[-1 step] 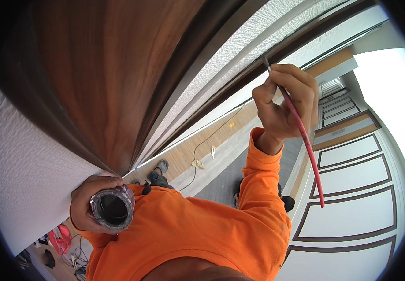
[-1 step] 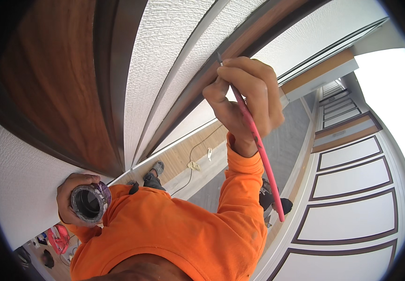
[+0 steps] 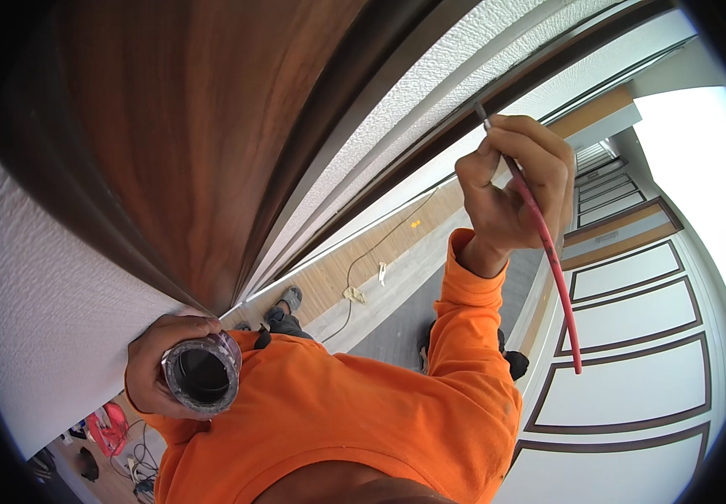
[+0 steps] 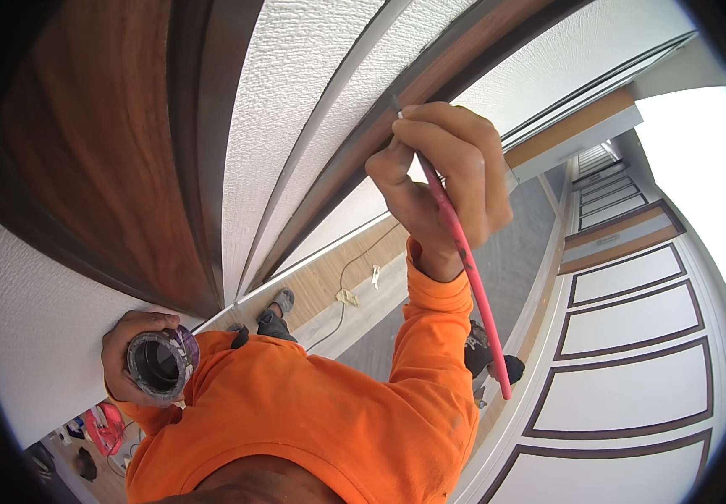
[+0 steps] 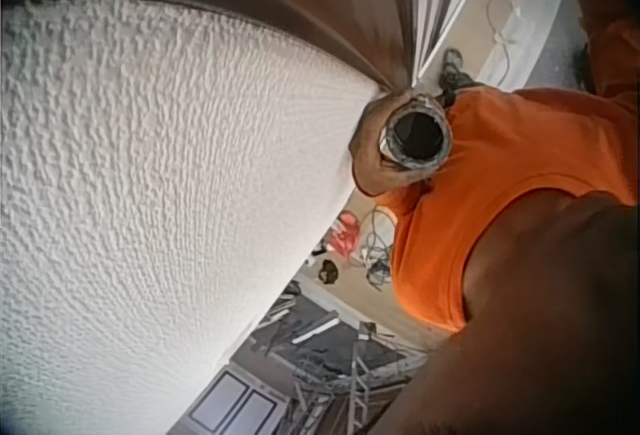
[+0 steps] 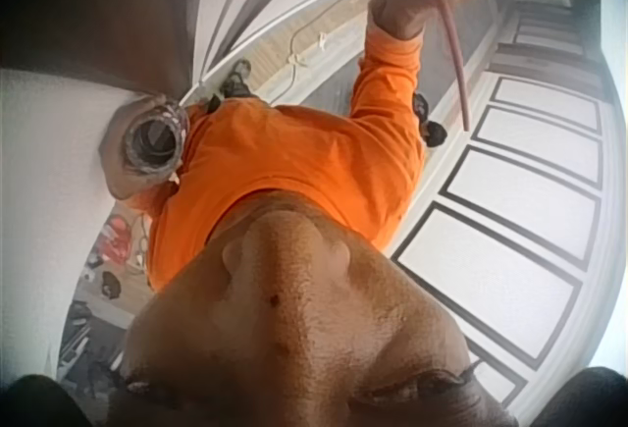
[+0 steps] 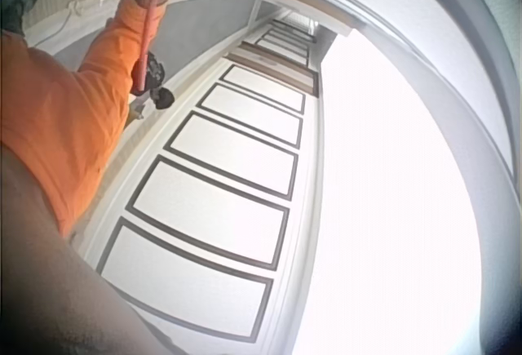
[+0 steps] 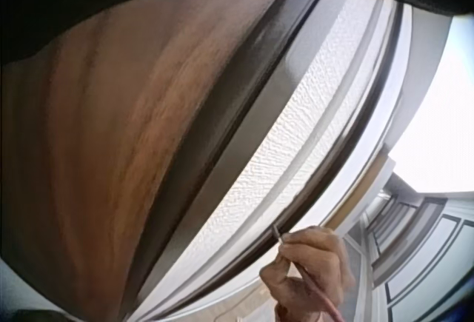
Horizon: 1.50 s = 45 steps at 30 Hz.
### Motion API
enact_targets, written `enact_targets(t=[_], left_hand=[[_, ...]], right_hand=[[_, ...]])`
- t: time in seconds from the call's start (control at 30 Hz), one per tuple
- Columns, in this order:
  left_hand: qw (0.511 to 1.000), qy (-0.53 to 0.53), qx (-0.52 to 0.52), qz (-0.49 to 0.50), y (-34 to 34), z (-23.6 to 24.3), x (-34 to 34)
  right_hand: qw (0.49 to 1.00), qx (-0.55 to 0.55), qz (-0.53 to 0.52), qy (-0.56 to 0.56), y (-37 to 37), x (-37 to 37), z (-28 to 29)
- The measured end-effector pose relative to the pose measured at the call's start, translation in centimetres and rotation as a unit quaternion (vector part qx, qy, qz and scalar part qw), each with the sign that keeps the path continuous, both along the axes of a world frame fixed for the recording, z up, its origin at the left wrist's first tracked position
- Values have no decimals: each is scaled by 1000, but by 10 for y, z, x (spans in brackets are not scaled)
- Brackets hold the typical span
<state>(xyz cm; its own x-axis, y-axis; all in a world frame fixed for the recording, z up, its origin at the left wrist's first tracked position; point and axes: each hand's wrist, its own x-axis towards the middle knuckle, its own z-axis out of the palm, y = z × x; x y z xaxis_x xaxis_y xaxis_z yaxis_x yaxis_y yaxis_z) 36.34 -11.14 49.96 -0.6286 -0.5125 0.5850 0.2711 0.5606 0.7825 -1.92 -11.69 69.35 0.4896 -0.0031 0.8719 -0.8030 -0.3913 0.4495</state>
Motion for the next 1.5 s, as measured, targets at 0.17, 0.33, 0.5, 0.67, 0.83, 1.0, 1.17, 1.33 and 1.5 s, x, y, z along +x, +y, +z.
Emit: enact_targets(t=[0.17, 0.33, 0.5, 0.67, 0.83, 1.0, 1.17, 1.33, 1.5], left_hand=[[999, 33, 15, -13, -12, -12, -5], [1000, 22, 17, -3, -12, -11, -2], [1000, 11, 22, -6, -13, -9, -3], [1000, 18, 21, -6, -13, -6, -5], [999, 30, 19, -6, -13, -10, -6], [1000, 26, 3, 5, -13, -11, -5], [1000, 22, 13, -2, -15, -9, -5], [1000, 14, 12, 1, -14, -7, -5], [999, 30, 17, -4, -13, -9, -5]], right_hand=[[1000, -27, 11, 5, -16, -2, -2], [999, 46, 5, -15, -13, 1, -19], [1000, -7, 18, -6, -15, 1, -15], [999, 49, -1, -12, -13, -2, -20], [1000, 15, 14, -7, -13, -4, -15], [999, 44, -1, -15, -12, -2, -16], [1000, -2, 18, -5, -15, -7, -13], [999, 24, 23, -6, -18, -6, -14], [1000, -7, 24, -5, -16, -5, -13]])
